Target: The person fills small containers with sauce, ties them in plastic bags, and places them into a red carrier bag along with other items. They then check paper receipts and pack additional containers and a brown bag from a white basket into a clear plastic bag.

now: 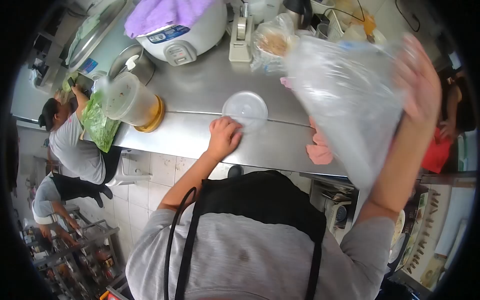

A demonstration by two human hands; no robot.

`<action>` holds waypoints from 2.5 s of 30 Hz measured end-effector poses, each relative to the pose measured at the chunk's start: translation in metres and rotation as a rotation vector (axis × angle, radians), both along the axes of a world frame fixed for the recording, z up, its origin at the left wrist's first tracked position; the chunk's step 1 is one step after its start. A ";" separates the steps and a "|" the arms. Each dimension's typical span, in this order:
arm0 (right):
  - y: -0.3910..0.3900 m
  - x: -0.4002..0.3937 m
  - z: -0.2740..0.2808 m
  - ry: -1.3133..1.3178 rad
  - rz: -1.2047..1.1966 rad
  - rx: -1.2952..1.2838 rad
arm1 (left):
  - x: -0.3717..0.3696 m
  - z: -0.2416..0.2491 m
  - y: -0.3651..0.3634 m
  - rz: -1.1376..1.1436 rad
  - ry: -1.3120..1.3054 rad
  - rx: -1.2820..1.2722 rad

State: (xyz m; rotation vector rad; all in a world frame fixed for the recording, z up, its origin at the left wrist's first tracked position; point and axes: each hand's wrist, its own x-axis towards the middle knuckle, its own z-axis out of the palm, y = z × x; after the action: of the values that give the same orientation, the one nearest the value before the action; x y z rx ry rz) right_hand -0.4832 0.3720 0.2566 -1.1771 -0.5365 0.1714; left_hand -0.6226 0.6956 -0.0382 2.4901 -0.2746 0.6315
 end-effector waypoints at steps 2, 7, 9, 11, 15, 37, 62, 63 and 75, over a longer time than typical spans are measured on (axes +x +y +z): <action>0.088 -0.013 0.003 0.018 -0.272 -0.132 | -0.008 0.022 0.020 0.107 -0.046 -0.331; 0.222 -0.023 -0.028 -0.590 0.208 -0.717 | -0.033 0.058 0.096 0.260 0.186 -1.392; 0.276 -0.014 -0.089 -0.855 0.327 -0.485 | -0.043 0.072 0.112 0.083 0.307 -1.449; 0.316 -0.016 -0.145 -0.762 0.317 -0.584 | -0.036 0.049 0.128 0.297 0.425 -1.440; 0.306 -0.047 -0.162 -0.609 0.257 -0.770 | -0.032 0.020 0.143 0.323 0.479 -1.356; -0.108 -0.047 -0.335 -0.399 -0.644 -1.417 | 0.009 0.061 0.071 0.463 0.036 -1.469; -0.239 0.063 -0.335 0.772 0.654 0.203 | 0.373 0.531 -0.492 -0.480 -0.154 -0.424; -0.241 0.063 -0.334 0.798 0.617 0.194 | 0.388 0.531 -0.519 -0.518 0.003 -0.526; -0.251 0.050 -0.293 0.878 0.520 0.241 | 0.539 0.562 -0.635 -0.769 0.082 -1.152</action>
State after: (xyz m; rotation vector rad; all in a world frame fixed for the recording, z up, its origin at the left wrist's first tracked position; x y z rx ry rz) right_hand -0.4337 0.1206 -0.0364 -0.6083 -0.0595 0.9886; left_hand -0.0833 0.0609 0.5239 1.1594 -0.5850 0.2205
